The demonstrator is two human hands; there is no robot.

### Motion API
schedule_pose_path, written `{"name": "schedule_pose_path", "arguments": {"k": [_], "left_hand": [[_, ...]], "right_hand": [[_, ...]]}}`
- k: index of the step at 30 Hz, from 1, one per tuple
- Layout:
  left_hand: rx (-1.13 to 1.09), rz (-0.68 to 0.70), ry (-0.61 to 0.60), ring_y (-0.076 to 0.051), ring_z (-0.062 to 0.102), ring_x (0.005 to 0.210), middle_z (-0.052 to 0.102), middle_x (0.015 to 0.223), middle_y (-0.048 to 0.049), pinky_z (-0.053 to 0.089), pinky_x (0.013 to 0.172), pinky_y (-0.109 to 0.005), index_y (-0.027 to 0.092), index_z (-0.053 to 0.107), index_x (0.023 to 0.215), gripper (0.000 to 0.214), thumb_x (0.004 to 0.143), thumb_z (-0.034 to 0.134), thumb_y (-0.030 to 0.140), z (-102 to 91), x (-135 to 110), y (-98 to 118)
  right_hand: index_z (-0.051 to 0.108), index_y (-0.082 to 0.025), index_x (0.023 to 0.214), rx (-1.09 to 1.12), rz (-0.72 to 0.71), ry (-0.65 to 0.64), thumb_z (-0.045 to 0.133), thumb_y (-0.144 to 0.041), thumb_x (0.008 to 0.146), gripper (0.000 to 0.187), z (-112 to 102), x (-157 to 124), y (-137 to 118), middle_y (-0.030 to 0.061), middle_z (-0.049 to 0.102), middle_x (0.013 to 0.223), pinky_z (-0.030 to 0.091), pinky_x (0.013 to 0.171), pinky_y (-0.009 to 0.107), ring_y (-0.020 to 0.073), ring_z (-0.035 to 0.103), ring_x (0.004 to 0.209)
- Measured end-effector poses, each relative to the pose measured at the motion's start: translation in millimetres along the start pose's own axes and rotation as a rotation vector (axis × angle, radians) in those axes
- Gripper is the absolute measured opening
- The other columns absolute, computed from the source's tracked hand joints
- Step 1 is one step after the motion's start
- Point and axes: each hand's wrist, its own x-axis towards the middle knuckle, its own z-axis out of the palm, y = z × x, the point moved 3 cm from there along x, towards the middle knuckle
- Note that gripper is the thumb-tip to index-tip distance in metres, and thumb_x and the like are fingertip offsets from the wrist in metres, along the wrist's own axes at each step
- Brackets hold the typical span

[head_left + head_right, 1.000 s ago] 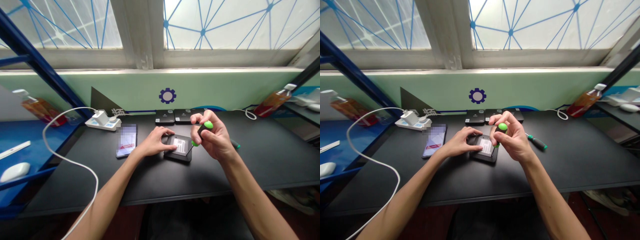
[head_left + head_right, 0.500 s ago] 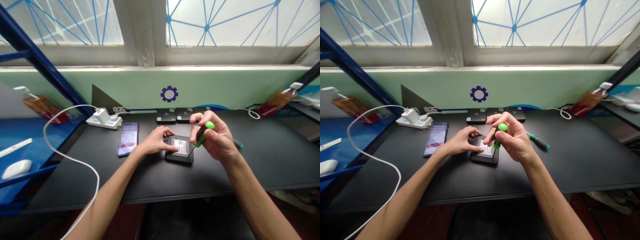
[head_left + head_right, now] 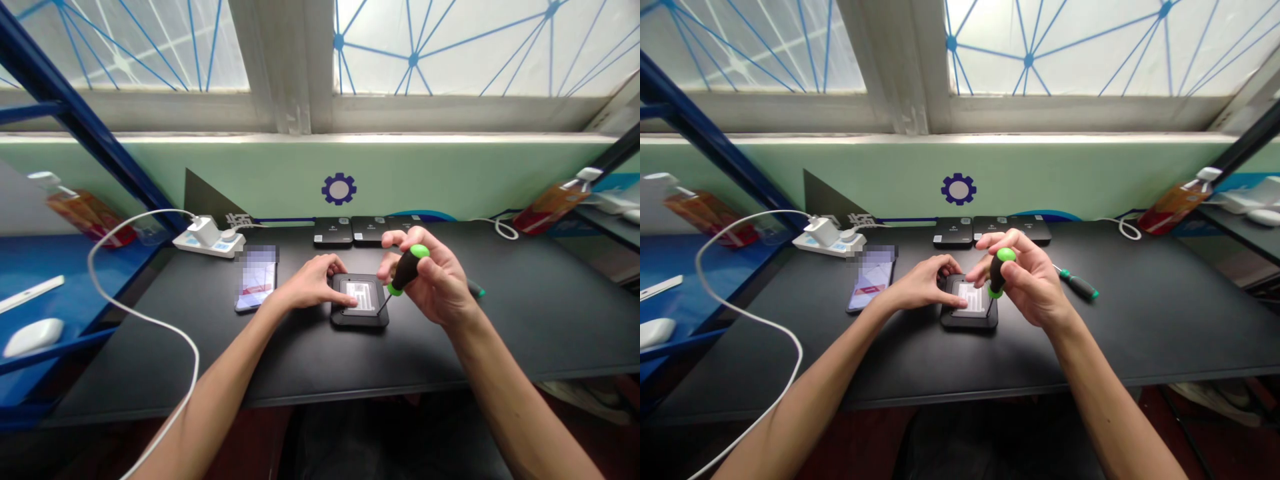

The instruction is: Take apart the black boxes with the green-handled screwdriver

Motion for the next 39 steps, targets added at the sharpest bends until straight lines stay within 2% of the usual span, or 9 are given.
{"name": "schedule_pose_path", "arguments": {"k": [7, 13, 17, 19, 23, 27, 32, 36, 39], "left_hand": [[0.009, 0.011, -0.033, -0.032, 0.066, 0.119, 0.071, 0.124, -0.0088, 0.054, 0.099, -0.04, 0.026, 0.082, 0.124, 0.074, 0.065, 0.103, 0.065, -0.4, -0.3, 0.7], [0.025, 0.033, -0.016, -0.032, 0.067, 0.117, 0.072, 0.122, -0.0083, 0.055, 0.097, -0.039, 0.027, 0.082, 0.124, 0.074, 0.065, 0.103, 0.067, 0.0, 0.3, -1.8], [0.021, 0.023, -0.022, -0.032, 0.067, 0.117, 0.072, 0.123, -0.0084, 0.055, 0.098, -0.04, 0.026, 0.082, 0.124, 0.073, 0.066, 0.103, 0.066, 0.4, 0.5, -1.8], [0.012, 0.019, -0.021, -0.032, 0.067, 0.116, 0.072, 0.122, -0.0085, 0.055, 0.098, -0.04, 0.026, 0.082, 0.123, 0.073, 0.065, 0.103, 0.065, 0.0, 0.6, -0.9], [-0.001, 0.024, -0.016, -0.032, 0.067, 0.115, 0.073, 0.12, -0.0085, 0.056, 0.098, -0.041, 0.026, 0.083, 0.12, 0.074, 0.062, 0.103, 0.067, -1.0, 0.8, 0.7], [0.006, 0.015, -0.019, -0.033, 0.067, 0.116, 0.072, 0.121, -0.0087, 0.056, 0.098, -0.041, 0.026, 0.083, 0.121, 0.075, 0.063, 0.103, 0.068, -0.9, 0.5, 0.3], [0.023, 0.005, -0.031, -0.033, 0.067, 0.119, 0.071, 0.124, -0.0092, 0.056, 0.101, -0.042, 0.026, 0.082, 0.124, 0.077, 0.063, 0.103, 0.068, -0.9, 0.5, -0.8], [0.022, 0.009, -0.035, -0.033, 0.067, 0.119, 0.071, 0.124, -0.0089, 0.056, 0.101, -0.042, 0.026, 0.082, 0.124, 0.076, 0.064, 0.103, 0.068, -1.1, 0.2, 0.4], [0.023, 0.012, -0.03, -0.033, 0.067, 0.119, 0.071, 0.123, -0.0085, 0.056, 0.101, -0.041, 0.026, 0.082, 0.123, 0.075, 0.064, 0.103, 0.067, -1.5, -0.2, 1.5]], "right_hand": [[0.076, -0.027, 0.112, -0.039, -0.021, -0.002, 0.079, -0.054, 0.104, 0.028, 3.4, 0.9, -1.5, 0.0067, 0.068, 0.12, 0.052, 0.06, 0.032, 0.0123, 0.055, 0.061], [0.078, -0.025, 0.109, -0.034, -0.016, -0.034, 0.083, -0.047, 0.103, 0.023, 2.9, -1.5, -1.0, 0.0089, 0.066, 0.131, 0.06, 0.072, 0.035, 0.0184, 0.074, 0.081], [0.071, -0.027, 0.106, 0.002, -0.058, 0.033, 0.092, -0.033, 0.095, 0.025, 6.0, -0.6, -2.5, 0.0027, 0.066, 0.122, 0.047, 0.057, 0.026, 0.009, 0.062, 0.061], [0.072, -0.027, 0.109, 0.007, -0.044, 0.043, 0.086, -0.041, 0.1, 0.022, 5.9, -1.1, -4.4, 0.0029, 0.065, 0.118, 0.044, 0.055, 0.027, 0.0092, 0.054, 0.059], [0.08, -0.023, 0.112, -0.03, 0.017, 0.012, 0.069, -0.051, 0.107, 0.031, 2.5, -2.8, -6.8, 0.0092, 0.067, 0.121, 0.055, 0.067, 0.036, 0.0169, 0.06, 0.07], [0.079, -0.026, 0.112, -0.014, 0.019, 0.002, 0.082, -0.042, 0.103, 0.019, 1.4, -2.1, -3.5, 0.0092, 0.067, 0.134, 0.06, 0.074, 0.036, 0.0209, 0.074, 0.088], [0.078, -0.028, 0.114, 0.05, -0.025, -0.014, 0.085, -0.035, 0.102, 0.015, 5.8, 0.0, -1.9, 0.0039, 0.066, 0.125, 0.049, 0.062, 0.028, 0.0105, 0.063, 0.067], [0.082, -0.024, 0.119, 0.023, 0.003, -0.043, 0.067, -0.047, 0.112, 0.029, 3.1, -2.1, -3.7, 0.0083, 0.065, 0.126, 0.054, 0.067, 0.033, 0.0133, 0.062, 0.07], [0.082, -0.024, 0.11, -0.023, 0.008, -0.047, 0.071, -0.049, 0.111, 0.028, 0.4, -3.7, -2.5, 0.0095, 0.065, 0.128, 0.06, 0.071, 0.035, 0.0168, 0.07, 0.077]]}}
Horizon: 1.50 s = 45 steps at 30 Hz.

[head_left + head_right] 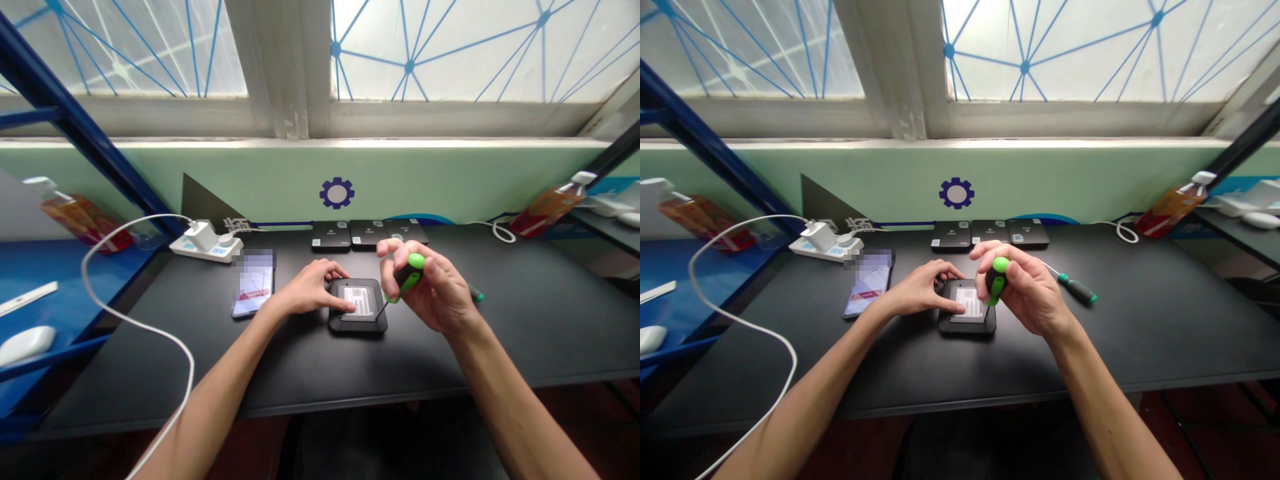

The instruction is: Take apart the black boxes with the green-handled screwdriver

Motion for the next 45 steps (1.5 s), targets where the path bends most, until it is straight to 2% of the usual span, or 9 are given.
{"name": "schedule_pose_path", "arguments": {"k": [4, 8, 13, 19, 23, 26, 33, 38, 45], "left_hand": [[0.006, -0.003, 0.0, -0.032, 0.067, 0.118, 0.071, 0.123, -0.0087, 0.056, 0.1, -0.041, 0.027, 0.082, 0.124, 0.076, 0.064, 0.102, 0.069, 0.3, 0.8, -2.0], [0.005, 0.005, -0.001, -0.032, 0.067, 0.119, 0.072, 0.124, -0.0089, 0.054, 0.099, -0.041, 0.027, 0.082, 0.125, 0.075, 0.066, 0.102, 0.068, 0.8, 2.1, -3.9], [-0.015, 0.005, -0.016, -0.033, 0.066, 0.12, 0.073, 0.125, -0.0093, 0.054, 0.101, -0.042, 0.026, 0.081, 0.126, 0.076, 0.066, 0.102, 0.068, 1.1, 1.2, -1.7], [-0.014, 0.007, -0.006, -0.033, 0.066, 0.119, 0.072, 0.123, -0.0091, 0.054, 0.101, -0.042, 0.026, 0.081, 0.125, 0.076, 0.066, 0.101, 0.069, 1.3, 0.2, -2.8], [-0.022, 0.01, 0.0, -0.033, 0.066, 0.117, 0.073, 0.123, -0.0094, 0.055, 0.099, -0.042, 0.025, 0.081, 0.121, 0.075, 0.064, 0.103, 0.068, 0.2, -0.1, -1.2], [-0.041, 0.049, 0.007, -0.032, 0.068, 0.116, 0.076, 0.129, -0.0088, 0.054, 0.099, -0.041, 0.026, 0.081, 0.124, 0.071, 0.066, 0.104, 0.062, -0.3, -0.6, 2.7], [-0.065, 0.074, 0.005, -0.032, 0.071, 0.119, 0.081, 0.126, -0.0076, 0.054, 0.097, -0.04, 0.028, 0.085, 0.122, 0.062, 0.07, 0.103, 0.056, 0.6, 0.2, 5.5], [-0.081, 0.062, 0.004, -0.03, 0.072, 0.112, 0.082, 0.123, -0.0061, 0.053, 0.094, -0.039, 0.027, 0.084, 0.118, 0.063, 0.068, 0.103, 0.06, 0.7, 1.7, 4.0], [-0.056, 0.04, 0.037, -0.03, 0.07, 0.107, 0.08, 0.115, -0.006, 0.053, 0.093, -0.04, 0.026, 0.084, 0.112, 0.063, 0.064, 0.104, 0.061, 1.5, 1.0, 3.4]], "right_hand": [[0.076, -0.025, 0.109, 0.002, -0.03, 0.06, 0.086, -0.045, 0.102, 0.023, 2.0, 2.1, 3.2, 0.0074, 0.064, 0.13, 0.059, 0.067, 0.031, 0.0166, 0.076, 0.078], [0.074, -0.026, 0.109, 0.04, -0.072, 0.04, 0.09, -0.035, 0.097, 0.023, 7.7, 3.8, 0.4, 0.003, 0.062, 0.122, 0.045, 0.057, 0.027, 0.0074, 0.061, 0.06], [0.08, -0.021, 0.116, -0.006, -0.006, -0.042, 0.069, -0.044, 0.109, 0.027, 6.9, 0.4, -3.6, 0.0106, 0.066, 0.125, 0.056, 0.076, 0.037, 0.0156, 0.067, 0.073], [0.066, -0.027, 0.108, -0.033, -0.009, 0.028, 0.093, -0.032, 0.094, 0.03, 5.2, 1.6, -3.4, 0.0059, 0.067, 0.129, 0.054, 0.062, 0.03, 0.0145, 0.071, 0.069], [0.073, -0.026, 0.113, 0.007, 0.005, 0.014, 0.083, -0.043, 0.1, 0.023, 4.6, 1.7, -5.9, 0.0061, 0.066, 0.118, 0.049, 0.06, 0.032, 0.0125, 0.056, 0.061], [0.081, -0.022, 0.114, -0.017, 0.006, -0.002, 0.071, -0.044, 0.106, 0.026, 1.6, -0.2, -7.5, 0.0095, 0.065, 0.121, 0.054, 0.068, 0.037, 0.0167, 0.062, 0.07], [0.073, -0.025, 0.111, -0.059, 0.0, -0.027, 0.083, -0.042, 0.103, 0.021, 4.6, 1.7, -2.5, 0.0076, 0.068, 0.126, 0.057, 0.067, 0.036, 0.0149, 0.068, 0.066], [0.074, -0.028, 0.113, -0.027, -0.05, 0.004, 0.079, -0.04, 0.107, 0.015, 10.7, 13.8, -9.9, 0.0037, 0.068, 0.116, 0.047, 0.063, 0.032, 0.0132, 0.061, 0.065], [0.07, -0.029, 0.108, -0.056, -0.141, 0.105, 0.085, -0.054, 0.101, 0.03, 20.9, 58.7, -7.1, 0.003, 0.068, 0.113, 0.049, 0.06, 0.03, 0.015, 0.06, 0.071]]}}
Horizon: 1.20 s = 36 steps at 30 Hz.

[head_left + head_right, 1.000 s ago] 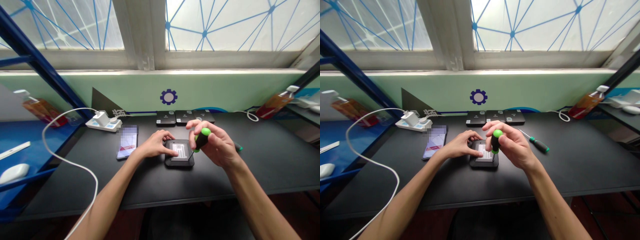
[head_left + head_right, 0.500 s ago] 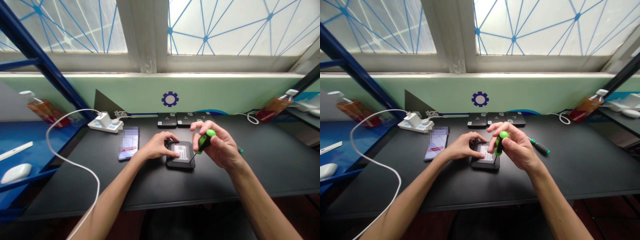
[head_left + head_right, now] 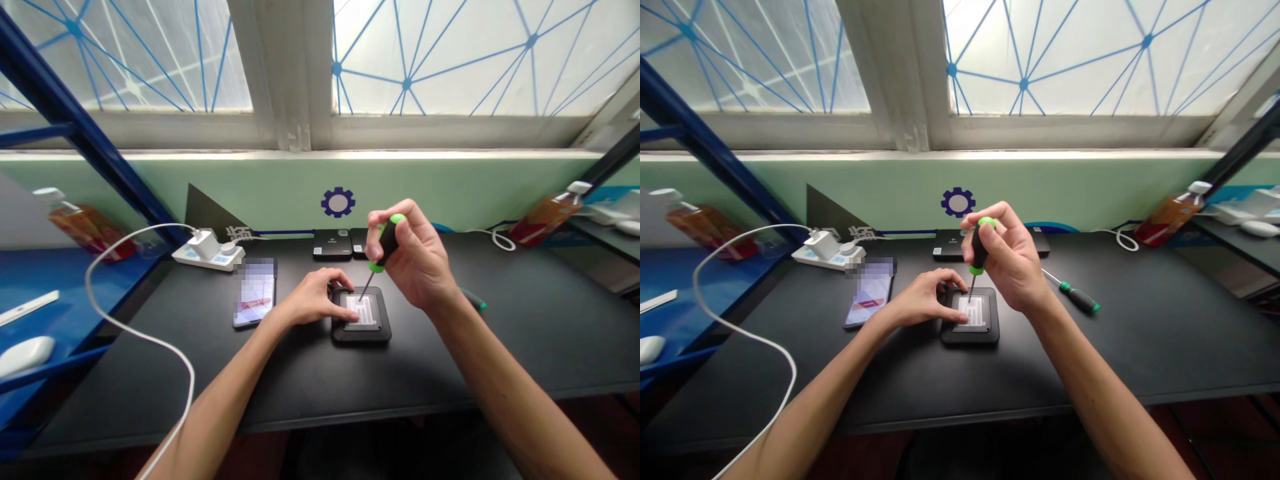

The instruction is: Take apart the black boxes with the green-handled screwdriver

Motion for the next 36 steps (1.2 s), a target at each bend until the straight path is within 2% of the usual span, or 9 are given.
{"name": "schedule_pose_path", "arguments": {"k": [3, 7, 20, 24, 27, 30, 33, 36], "left_hand": [[0.001, 0.002, 0.007, -0.029, 0.071, 0.104, 0.08, 0.112, -0.0054, 0.054, 0.091, -0.039, 0.025, 0.083, 0.11, 0.062, 0.064, 0.105, 0.061, -0.1, -1.0, 0.7], [0.001, 0.001, 0.011, -0.029, 0.071, 0.103, 0.08, 0.11, -0.0044, 0.053, 0.09, -0.038, 0.025, 0.081, 0.107, 0.06, 0.064, 0.105, 0.06, -0.6, -2.2, 3.2], [-0.034, 0.004, 0.011, -0.031, 0.074, 0.111, 0.081, 0.117, -0.0076, 0.056, 0.096, -0.039, 0.025, 0.082, 0.116, 0.066, 0.063, 0.107, 0.057, 0.3, -1.5, 2.6], [-0.056, -0.003, -0.004, -0.03, 0.073, 0.111, 0.082, 0.116, -0.0076, 0.055, 0.097, -0.038, 0.023, 0.083, 0.118, 0.065, 0.067, 0.105, 0.057, -1.6, -0.7, 1.9], [-0.125, -0.04, -0.03, -0.028, 0.072, 0.108, 0.083, 0.12, -0.0085, 0.054, 0.098, -0.038, 0.02, 0.084, 0.12, 0.057, 0.078, 0.098, 0.056, -4.0, 0.0, -0.9], [-0.163, -0.077, -0.048, -0.027, 0.072, 0.106, 0.084, 0.119, -0.0091, 0.054, 0.097, -0.037, 0.018, 0.085, 0.12, 0.055, 0.08, 0.097, 0.053, -5.6, 0.9, -4.4], [-0.19, -0.07, -0.042, -0.026, 0.071, 0.103, 0.085, 0.113, -0.0088, 0.054, 0.095, -0.036, 0.017, 0.086, 0.117, 0.053, 0.078, 0.098, 0.05, -5.2, 2.0, -6.7], [-0.212, -0.06, -0.016, -0.023, 0.069, 0.096, 0.083, 0.103, -0.007, 0.052, 0.088, -0.033, 0.017, 0.087, 0.113, 0.05, 0.076, 0.1, 0.048, -4.0, 2.7, -8.4]], "right_hand": [[0.068, -0.027, 0.109, 0.017, 0.01, -0.049, 0.084, -0.055, 0.102, 0.033, 4.2, 13.8, 20.5, 0.0028, 0.068, 0.114, 0.049, 0.059, 0.028, 0.0135, 0.061, 0.072], [0.066, -0.026, 0.106, 0.052, 0.034, -0.045, 0.085, -0.054, 0.101, 0.034, 0.9, 22.3, 39.6, 0.0015, 0.068, 0.11, 0.051, 0.061, 0.027, 0.0123, 0.06, 0.072], [0.066, -0.026, 0.104, 0.097, 0.034, -0.047, 0.089, -0.047, 0.099, 0.031, -1.0, 24.4, 46.6, 0.0005, 0.069, 0.11, 0.051, 0.065, 0.027, 0.0122, 0.061, 0.073], [0.073, -0.024, 0.107, 0.148, 0.058, -0.073, 0.075, -0.047, 0.104, 0.023, -1.8, 25.1, 48.3, 0.0029, 0.07, 0.109, 0.054, 0.069, 0.029, 0.0139, 0.062, 0.074], [0.08, -0.019, 0.112, 0.135, 0.095, -0.086, 0.062, -0.049, 0.105, 0.035, -4.1, 25.5, 46.2, 0.0068, 0.073, 0.106, 0.057, 0.073, 0.032, 0.0165, 0.061, 0.075], [0.08, -0.02, 0.109, 0.07, 0.106, -0.098, 0.069, -0.046, 0.104, 0.029, -4.7, 24.2, 43.8, 0.0079, 0.074, 0.113, 0.059, 0.077, 0.032, 0.0176, 0.067, 0.082], [0.07, -0.025, 0.108, 0.042, 0.097, -0.122, 0.085, -0.043, 0.099, 0.026, -2.5, 22.3, 44.4, 0.0046, 0.073, 0.122, 0.061, 0.081, 0.032, 0.0169, 0.074, 0.085], [0.061, -0.027, 0.109, 0.07, 0.086, -0.128, 0.092, -0.042, 0.094, 0.038, -0.6, 22.2, 46.0, 0.0009, 0.071, 0.117, 0.055, 0.066, 0.028, 0.0117, 0.065, 0.068]]}}
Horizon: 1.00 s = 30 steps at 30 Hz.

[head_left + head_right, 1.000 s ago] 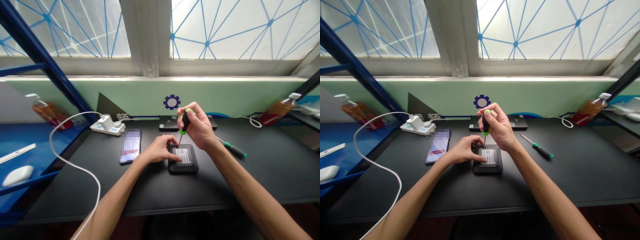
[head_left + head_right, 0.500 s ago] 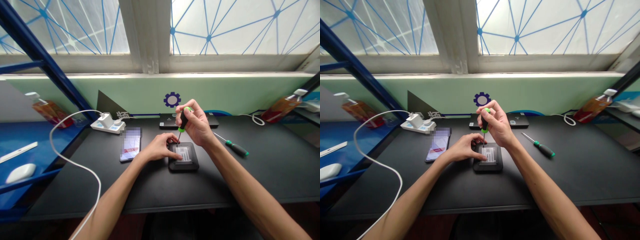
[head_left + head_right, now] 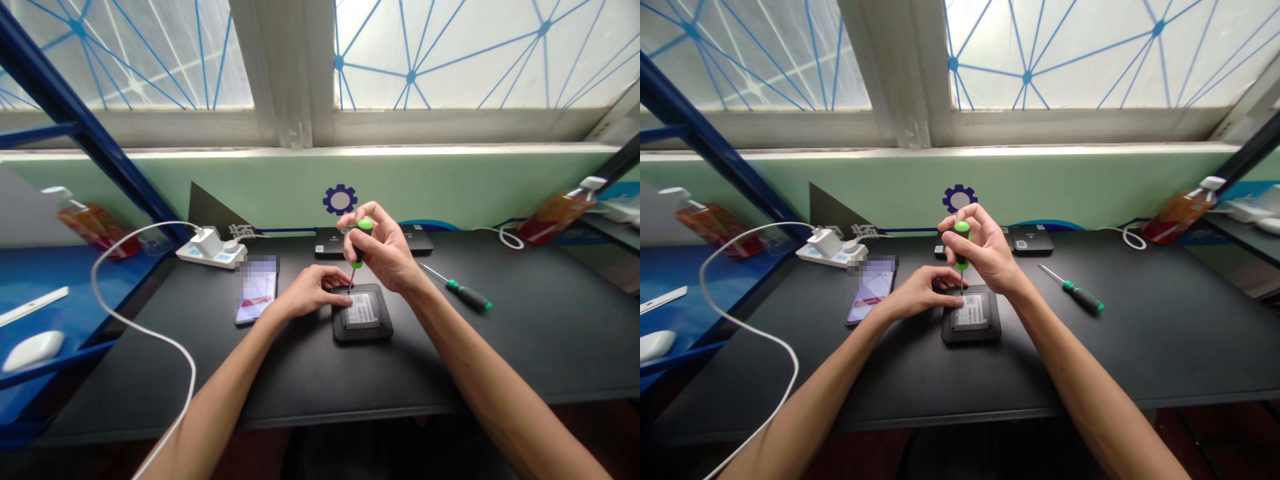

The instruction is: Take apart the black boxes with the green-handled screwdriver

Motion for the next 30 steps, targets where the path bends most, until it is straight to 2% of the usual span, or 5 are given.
{"name": "schedule_pose_path", "arguments": {"k": [5, 11, 16, 22, 30], "left_hand": [[0.001, -0.016, 0.011, -0.021, 0.067, 0.088, 0.079, 0.09, -0.005, 0.05, 0.08, -0.031, 0.016, 0.088, 0.103, 0.046, 0.074, 0.101, 0.05, 0.3, 0.2, -1.3], [-0.01, -0.023, 0.017, -0.022, 0.068, 0.087, 0.079, 0.09, -0.0057, 0.05, 0.081, -0.032, 0.016, 0.088, 0.103, 0.046, 0.073, 0.102, 0.049, 0.2, 0.7, -1.3], [-0.002, -0.033, 0.022, -0.022, 0.068, 0.088, 0.08, 0.092, -0.0059, 0.051, 0.082, -0.032, 0.017, 0.089, 0.102, 0.046, 0.072, 0.102, 0.049, 0.6, 1.1, -2.6], [-0.038, -0.008, 0.027, -0.023, 0.072, 0.086, 0.081, 0.088, -0.0064, 0.055, 0.08, -0.032, 0.017, 0.088, 0.099, 0.046, 0.071, 0.103, 0.05, 0.8, 0.5, -0.3], [-0.037, -0.003, 0.038, -0.023, 0.074, 0.087, 0.08, 0.085, -0.0059, 0.057, 0.081, -0.031, 0.017, 0.088, 0.096, 0.045, 0.069, 0.104, 0.049, -0.7, -0.5, 3.2]], "right_hand": [[0.074, -0.019, 0.108, 0.014, 0.037, -0.022, 0.067, -0.05, 0.106, 0.032, 0.5, 2.1, -0.6, 0.0056, 0.07, 0.103, 0.053, 0.067, 0.031, 0.0159, 0.06, 0.072], [0.06, -0.026, 0.107, 0.02, 0.011, 0.019, 0.092, -0.04, 0.093, 0.037, -0.3, 1.0, -1.7, 0.0018, 0.071, 0.119, 0.053, 0.064, 0.028, 0.0119, 0.066, 0.069], [0.075, -0.019, 0.108, 0.019, 0.049, -0.026, 0.066, -0.053, 0.106, 0.035, 0.2, 1.1, -3.3, 0.0053, 0.07, 0.099, 0.053, 0.067, 0.032, 0.016, 0.058, 0.07], [0.065, -0.025, 0.106, 0.052, 0.033, -0.041, 0.092, -0.033, 0.095, 0.03, 2.5, -0.4, -2.5, 0.0002, 0.068, 0.11, 0.048, 0.063, 0.027, 0.0115, 0.063, 0.067], [0.073, -0.018, 0.108, 0.057, 0.083, -0.083, 0.068, -0.048, 0.108, 0.031, 6.0, 0.2, -3.3, 0.0049, 0.07, 0.094, 0.055, 0.076, 0.031, 0.0186, 0.068, 0.08]]}}
